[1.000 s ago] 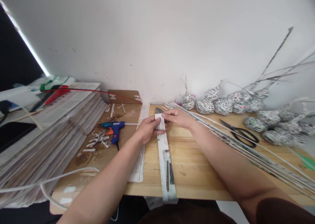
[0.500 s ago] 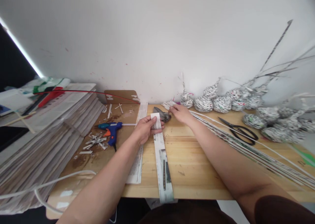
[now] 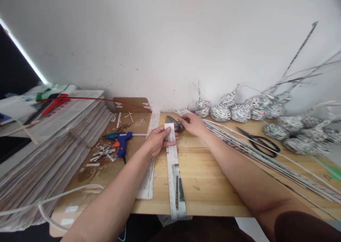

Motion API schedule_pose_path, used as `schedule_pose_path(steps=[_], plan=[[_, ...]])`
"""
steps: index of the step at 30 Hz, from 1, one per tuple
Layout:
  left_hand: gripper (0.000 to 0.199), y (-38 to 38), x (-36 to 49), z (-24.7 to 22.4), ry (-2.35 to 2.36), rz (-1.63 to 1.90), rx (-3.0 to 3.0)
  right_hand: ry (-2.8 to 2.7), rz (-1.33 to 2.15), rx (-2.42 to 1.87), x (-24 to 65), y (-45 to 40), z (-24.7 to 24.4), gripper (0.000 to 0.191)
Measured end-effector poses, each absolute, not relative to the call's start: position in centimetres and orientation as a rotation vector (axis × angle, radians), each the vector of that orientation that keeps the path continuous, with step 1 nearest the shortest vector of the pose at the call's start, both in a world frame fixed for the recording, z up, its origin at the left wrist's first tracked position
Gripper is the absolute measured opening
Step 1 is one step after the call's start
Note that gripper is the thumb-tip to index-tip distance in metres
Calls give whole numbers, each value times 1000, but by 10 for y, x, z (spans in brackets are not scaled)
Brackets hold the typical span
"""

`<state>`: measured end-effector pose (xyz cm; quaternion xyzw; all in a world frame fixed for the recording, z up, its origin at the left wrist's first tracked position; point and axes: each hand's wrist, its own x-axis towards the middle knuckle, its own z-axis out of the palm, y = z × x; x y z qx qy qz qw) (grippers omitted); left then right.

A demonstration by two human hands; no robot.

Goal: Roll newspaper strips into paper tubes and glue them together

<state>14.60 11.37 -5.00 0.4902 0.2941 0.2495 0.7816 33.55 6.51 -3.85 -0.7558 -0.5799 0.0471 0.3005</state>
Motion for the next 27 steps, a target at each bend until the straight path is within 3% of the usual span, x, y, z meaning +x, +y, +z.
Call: schedule_pose_path(steps=[3,7,20,27], plan=[[19,113,146,-49,654,547,1058,-1580,-110,-2306,344,60,-34,31],[19,113,146,-48,648,545,1063,-1601,-152,-2513,352,57,-35,21],[19,113,146,-49,634,547,1047,-1535,-194,-2563,355,58,-39,22],[20,110,147,-47,624,532,1036,-1549,-301,-2320,349,66,-46,29]])
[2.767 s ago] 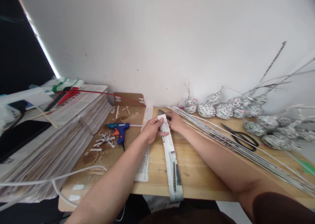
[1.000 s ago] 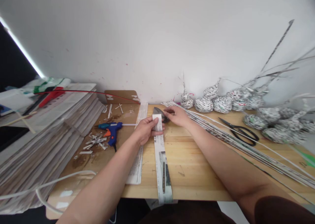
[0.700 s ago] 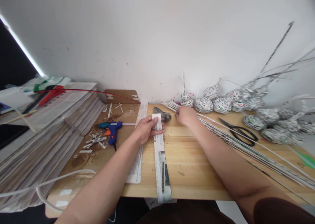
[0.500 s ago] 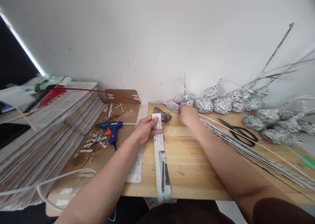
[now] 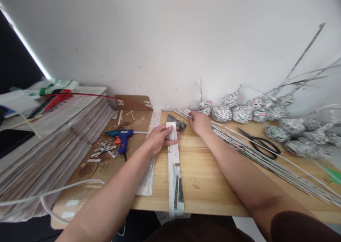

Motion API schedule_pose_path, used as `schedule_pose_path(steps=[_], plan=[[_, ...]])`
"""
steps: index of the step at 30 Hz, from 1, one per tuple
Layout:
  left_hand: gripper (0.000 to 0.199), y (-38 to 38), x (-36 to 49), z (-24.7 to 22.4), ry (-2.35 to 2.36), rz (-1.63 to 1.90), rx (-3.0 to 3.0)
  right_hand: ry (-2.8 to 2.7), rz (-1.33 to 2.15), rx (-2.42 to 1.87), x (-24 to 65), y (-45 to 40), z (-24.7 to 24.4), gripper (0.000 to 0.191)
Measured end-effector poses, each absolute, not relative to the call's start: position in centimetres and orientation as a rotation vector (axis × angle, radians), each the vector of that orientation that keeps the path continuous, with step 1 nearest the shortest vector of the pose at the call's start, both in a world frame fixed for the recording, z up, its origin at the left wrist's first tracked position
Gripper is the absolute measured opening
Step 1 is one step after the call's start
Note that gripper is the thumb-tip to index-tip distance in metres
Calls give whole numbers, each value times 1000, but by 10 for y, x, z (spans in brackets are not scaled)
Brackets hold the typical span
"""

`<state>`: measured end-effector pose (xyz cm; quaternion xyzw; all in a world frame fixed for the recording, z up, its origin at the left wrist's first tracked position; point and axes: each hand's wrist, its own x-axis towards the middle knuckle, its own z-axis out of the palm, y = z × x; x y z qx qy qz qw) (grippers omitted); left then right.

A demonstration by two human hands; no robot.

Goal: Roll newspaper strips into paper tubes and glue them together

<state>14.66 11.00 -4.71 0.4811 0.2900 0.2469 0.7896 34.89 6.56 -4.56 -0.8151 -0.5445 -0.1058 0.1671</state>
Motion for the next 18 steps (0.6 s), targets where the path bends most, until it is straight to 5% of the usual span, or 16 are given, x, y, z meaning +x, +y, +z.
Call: schedule_pose_path(steps=[15,18], plan=[[20,111,146,-45,623,529,1002,-1607,-34,-2095,345,71,-48,28],[20,112,145,-47,627,524,1003,-1528,247,-1940,337,69,-36,35]])
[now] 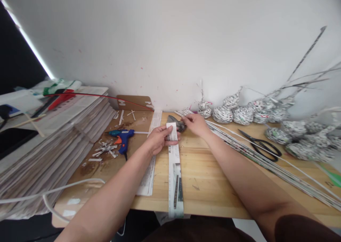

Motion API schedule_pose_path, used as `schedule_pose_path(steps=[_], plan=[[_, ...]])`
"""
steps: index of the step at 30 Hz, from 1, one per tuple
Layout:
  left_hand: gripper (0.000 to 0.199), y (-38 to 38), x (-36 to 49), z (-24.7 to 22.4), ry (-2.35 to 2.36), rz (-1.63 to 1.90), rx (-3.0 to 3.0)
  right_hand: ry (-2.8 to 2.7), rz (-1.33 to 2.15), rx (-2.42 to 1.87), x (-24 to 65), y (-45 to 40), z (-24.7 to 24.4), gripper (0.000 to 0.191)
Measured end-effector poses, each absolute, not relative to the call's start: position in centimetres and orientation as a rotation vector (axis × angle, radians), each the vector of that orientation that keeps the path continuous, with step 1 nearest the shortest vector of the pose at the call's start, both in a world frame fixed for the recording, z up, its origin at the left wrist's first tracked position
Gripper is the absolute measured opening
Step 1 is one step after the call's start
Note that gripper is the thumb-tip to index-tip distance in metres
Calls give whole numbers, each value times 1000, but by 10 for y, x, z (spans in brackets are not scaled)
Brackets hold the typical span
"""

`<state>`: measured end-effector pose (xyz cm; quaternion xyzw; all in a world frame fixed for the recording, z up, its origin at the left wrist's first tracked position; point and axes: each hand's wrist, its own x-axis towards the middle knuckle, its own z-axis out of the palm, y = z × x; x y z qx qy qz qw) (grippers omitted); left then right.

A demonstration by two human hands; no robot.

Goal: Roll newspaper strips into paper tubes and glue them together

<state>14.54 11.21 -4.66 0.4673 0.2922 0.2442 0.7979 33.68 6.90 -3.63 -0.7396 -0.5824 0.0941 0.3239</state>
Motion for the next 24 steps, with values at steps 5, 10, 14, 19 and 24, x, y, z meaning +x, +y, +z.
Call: schedule_pose_path(steps=[5,10,14,19,24], plan=[[20,112,146,-47,596,557,1022,-1501,818,-1592,319,61,-14,44],[21,110,146,-45,590,554,1041,-1472,1076,-1394,307,54,-7,38],[22,109,145,-46,553,543,1089,-1378,1127,-1392,305,56,-8,42],[22,112,145,-47,612,583,1065,-1387,780,-1613,315,63,-21,46],[22,112,146,-46,582,578,1042,-1654,198,-1959,314,69,-49,40]])
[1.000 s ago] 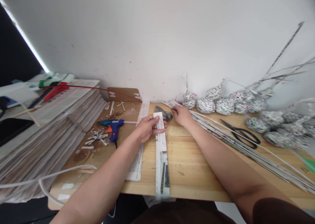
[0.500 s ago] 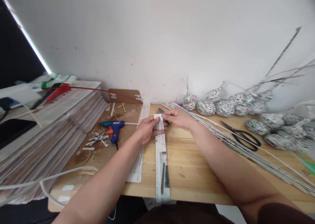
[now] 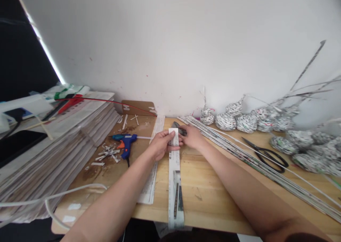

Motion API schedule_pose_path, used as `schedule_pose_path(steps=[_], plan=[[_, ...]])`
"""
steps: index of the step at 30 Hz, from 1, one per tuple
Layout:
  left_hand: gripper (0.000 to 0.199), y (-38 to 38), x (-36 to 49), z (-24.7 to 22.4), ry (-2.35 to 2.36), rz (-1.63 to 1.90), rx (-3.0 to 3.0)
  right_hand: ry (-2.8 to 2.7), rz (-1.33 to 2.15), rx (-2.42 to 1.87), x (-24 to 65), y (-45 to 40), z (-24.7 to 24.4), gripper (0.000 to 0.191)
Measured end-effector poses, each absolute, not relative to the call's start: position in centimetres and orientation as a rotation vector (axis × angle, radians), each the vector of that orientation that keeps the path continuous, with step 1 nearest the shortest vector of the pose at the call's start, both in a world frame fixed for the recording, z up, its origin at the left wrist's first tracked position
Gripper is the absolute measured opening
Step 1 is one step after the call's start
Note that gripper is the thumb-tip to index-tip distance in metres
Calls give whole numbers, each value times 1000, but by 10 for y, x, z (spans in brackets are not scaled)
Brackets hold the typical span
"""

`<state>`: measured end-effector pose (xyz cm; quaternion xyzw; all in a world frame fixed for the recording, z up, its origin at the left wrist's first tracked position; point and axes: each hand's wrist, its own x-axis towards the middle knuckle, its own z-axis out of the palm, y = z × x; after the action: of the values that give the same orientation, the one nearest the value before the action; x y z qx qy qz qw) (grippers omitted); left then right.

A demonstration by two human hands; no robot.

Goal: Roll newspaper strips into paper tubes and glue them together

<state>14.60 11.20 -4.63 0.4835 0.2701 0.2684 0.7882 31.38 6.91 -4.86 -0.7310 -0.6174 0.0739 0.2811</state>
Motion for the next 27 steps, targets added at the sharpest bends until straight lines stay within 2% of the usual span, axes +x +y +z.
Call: schedule_pose_path(steps=[5,9,12,14,17,20,27], plan=[[21,111,146,-47,573,563,1043,-1702,79,-2025,307,70,-60,32],[20,114,147,-49,600,590,1048,-1726,38,-1965,310,70,-59,37],[19,115,147,-49,610,602,1038,-1848,133,-1980,313,69,-57,43],[18,115,147,-48,606,607,1029,-1899,146,-1969,313,68,-54,40],[19,114,147,-46,607,612,1030,-1842,-33,-1910,309,66,-51,31],[18,112,146,-44,609,611,1033,-1807,-181,-1847,305,67,-52,41],[17,113,147,-44,614,636,1004,-2000,80,-2015,307,65,-43,50]])
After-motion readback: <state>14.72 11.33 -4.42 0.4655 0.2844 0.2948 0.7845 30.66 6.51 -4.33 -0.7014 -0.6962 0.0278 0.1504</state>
